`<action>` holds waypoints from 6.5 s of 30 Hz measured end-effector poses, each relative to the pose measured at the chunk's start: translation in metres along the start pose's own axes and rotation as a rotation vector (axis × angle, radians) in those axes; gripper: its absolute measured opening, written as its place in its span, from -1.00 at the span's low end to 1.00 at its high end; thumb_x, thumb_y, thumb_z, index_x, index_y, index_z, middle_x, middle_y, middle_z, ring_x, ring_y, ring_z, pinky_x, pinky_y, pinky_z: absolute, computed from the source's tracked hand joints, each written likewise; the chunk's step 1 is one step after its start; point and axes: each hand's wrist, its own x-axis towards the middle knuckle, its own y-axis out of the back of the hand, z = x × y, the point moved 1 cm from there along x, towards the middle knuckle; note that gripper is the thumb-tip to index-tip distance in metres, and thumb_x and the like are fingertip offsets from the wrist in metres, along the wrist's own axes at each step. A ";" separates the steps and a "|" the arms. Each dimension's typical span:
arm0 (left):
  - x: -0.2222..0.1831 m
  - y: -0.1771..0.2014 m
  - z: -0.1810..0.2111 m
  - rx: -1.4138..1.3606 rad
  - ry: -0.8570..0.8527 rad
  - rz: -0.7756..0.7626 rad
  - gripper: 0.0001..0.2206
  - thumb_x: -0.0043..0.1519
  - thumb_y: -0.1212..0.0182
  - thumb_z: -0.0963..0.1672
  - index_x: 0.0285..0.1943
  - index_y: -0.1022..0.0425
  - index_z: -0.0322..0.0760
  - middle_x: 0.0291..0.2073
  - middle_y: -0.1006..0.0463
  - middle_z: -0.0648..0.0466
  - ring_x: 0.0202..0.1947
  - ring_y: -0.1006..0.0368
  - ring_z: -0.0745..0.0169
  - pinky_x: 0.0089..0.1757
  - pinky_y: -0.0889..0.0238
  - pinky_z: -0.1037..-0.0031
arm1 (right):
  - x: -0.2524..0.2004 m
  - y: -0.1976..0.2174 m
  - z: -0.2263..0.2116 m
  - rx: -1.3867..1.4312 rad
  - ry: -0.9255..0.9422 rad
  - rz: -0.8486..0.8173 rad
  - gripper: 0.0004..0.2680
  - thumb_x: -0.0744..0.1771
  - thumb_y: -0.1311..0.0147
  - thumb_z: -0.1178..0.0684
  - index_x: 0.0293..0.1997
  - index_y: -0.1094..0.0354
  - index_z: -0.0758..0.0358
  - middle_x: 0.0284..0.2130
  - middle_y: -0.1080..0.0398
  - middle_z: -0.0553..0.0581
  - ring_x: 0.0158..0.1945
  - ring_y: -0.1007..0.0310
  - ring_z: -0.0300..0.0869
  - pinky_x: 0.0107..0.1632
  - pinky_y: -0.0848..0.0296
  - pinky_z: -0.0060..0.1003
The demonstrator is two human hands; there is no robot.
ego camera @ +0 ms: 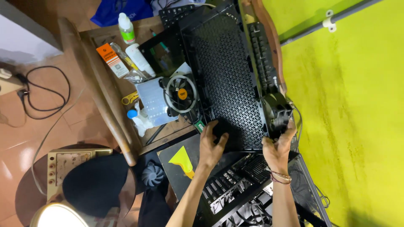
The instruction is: Assembling and connecting internal components of a desktop computer inside a case
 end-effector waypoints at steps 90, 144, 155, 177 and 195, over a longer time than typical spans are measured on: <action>0.057 0.018 0.016 0.386 -0.859 0.068 -0.69 -0.07 -0.01 -0.30 -0.17 -0.40 -0.17 -0.22 -0.33 0.03 -0.16 -0.31 0.00 0.09 -0.03 0.29 | 0.020 -0.063 0.000 -0.125 0.281 -0.151 -0.48 0.01 -0.02 0.21 0.06 0.00 0.32 -0.20 -0.23 0.31 -0.08 -0.22 0.20 -0.01 -0.16 0.05; 0.077 0.096 0.019 0.769 0.144 0.705 -0.22 -0.28 -0.23 -0.13 0.22 -0.06 0.21 0.08 0.07 -0.43 -0.05 -0.10 -0.31 -0.23 -0.02 0.14 | 0.020 -0.145 -0.051 -0.480 0.440 -0.189 -0.44 0.07 -0.08 0.14 0.17 0.02 0.03 0.19 0.14 0.19 0.27 0.38 0.11 0.02 0.16 0.36; 0.029 0.045 -0.024 0.239 -0.004 0.298 -0.70 -0.06 -0.08 -0.16 -0.15 -0.21 -0.32 -0.35 -0.40 -0.19 -0.45 -0.45 -0.22 -0.41 -0.32 0.09 | 0.022 -0.140 -0.062 -0.494 0.467 -0.053 -0.45 0.03 -0.05 0.11 0.13 -0.05 -0.04 0.12 0.01 0.12 0.21 0.15 0.05 -0.01 0.00 0.13; 0.015 0.030 -0.006 -0.165 0.100 0.314 -0.67 -0.10 -0.02 -0.20 -0.12 -0.23 -0.35 -0.20 -0.24 -0.21 -0.14 -0.27 -0.33 -0.32 -0.36 0.20 | 0.041 -0.118 -0.047 -0.457 0.382 -0.022 -0.49 0.01 -0.09 0.03 0.04 -0.11 -0.08 0.10 0.02 0.15 0.17 0.12 0.07 -0.07 -0.02 0.06; -0.008 0.039 0.042 -0.110 -0.067 0.190 -0.51 -0.09 0.00 -0.17 0.05 -0.10 -0.47 -0.24 -0.19 -0.22 -0.29 -0.35 -0.30 -0.29 -0.34 0.17 | 0.050 -0.102 -0.054 -0.343 0.439 0.016 -0.53 0.06 -0.08 0.10 0.06 -0.14 0.05 0.08 -0.04 0.18 0.14 0.07 0.10 -0.11 -0.11 0.23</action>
